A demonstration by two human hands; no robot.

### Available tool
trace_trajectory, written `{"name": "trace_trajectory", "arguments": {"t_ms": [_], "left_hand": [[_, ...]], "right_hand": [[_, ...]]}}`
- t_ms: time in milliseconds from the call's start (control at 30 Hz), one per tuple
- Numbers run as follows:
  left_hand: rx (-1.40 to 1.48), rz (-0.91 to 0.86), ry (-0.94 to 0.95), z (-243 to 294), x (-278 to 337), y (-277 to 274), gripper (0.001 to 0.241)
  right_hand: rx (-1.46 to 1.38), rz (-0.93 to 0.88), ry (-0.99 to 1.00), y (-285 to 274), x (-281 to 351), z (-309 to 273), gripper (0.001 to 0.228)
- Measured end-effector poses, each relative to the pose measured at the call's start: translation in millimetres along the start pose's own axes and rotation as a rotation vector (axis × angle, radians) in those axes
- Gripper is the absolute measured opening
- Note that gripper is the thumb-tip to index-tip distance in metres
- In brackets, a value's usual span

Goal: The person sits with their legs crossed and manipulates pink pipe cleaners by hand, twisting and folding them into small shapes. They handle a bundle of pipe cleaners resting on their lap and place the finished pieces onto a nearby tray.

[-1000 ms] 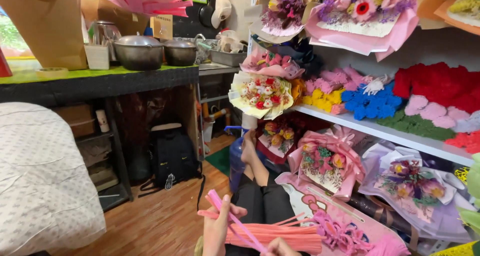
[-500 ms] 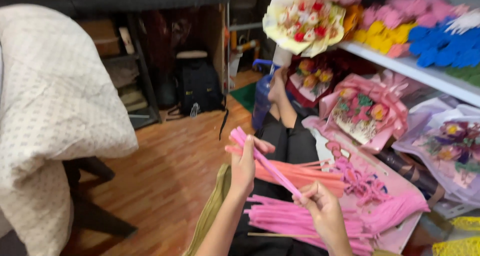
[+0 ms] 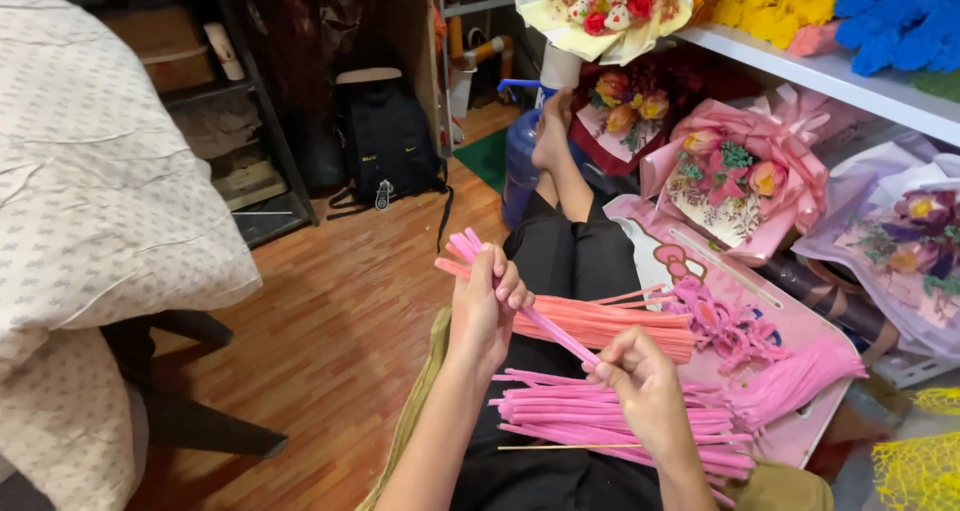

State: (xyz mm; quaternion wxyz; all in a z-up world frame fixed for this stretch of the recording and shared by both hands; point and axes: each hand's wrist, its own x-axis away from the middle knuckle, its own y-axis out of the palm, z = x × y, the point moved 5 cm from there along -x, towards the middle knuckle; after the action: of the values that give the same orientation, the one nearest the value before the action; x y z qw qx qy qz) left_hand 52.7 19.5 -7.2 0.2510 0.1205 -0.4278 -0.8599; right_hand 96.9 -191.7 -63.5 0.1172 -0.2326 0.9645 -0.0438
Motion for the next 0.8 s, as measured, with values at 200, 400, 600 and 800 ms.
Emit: {"name": "trace_trajectory", "arguments": {"t_ms": [200,400,600,800], "left_hand": [[0.005,-0.121,-0.124,-23,-49,19,0.038],[0.016,-0.128,-0.027,-46,-73,33,0.03],[0.067,-0.118,0.082,-10,-55,52,0.033],[0.084,-0.124,0.12,5,-47,55,0.034]], "right_hand": [[-0.039,0.1,-0.073,-17,-9,-5,0.025],[0.053,0.221,-0.235,-35,-24,4,0.018],[-0.177,0.124,-0.192,-41,-10,-11,0.024],[-0.177,0.029,-0.127,-29,-7,-23,0.039]]}}
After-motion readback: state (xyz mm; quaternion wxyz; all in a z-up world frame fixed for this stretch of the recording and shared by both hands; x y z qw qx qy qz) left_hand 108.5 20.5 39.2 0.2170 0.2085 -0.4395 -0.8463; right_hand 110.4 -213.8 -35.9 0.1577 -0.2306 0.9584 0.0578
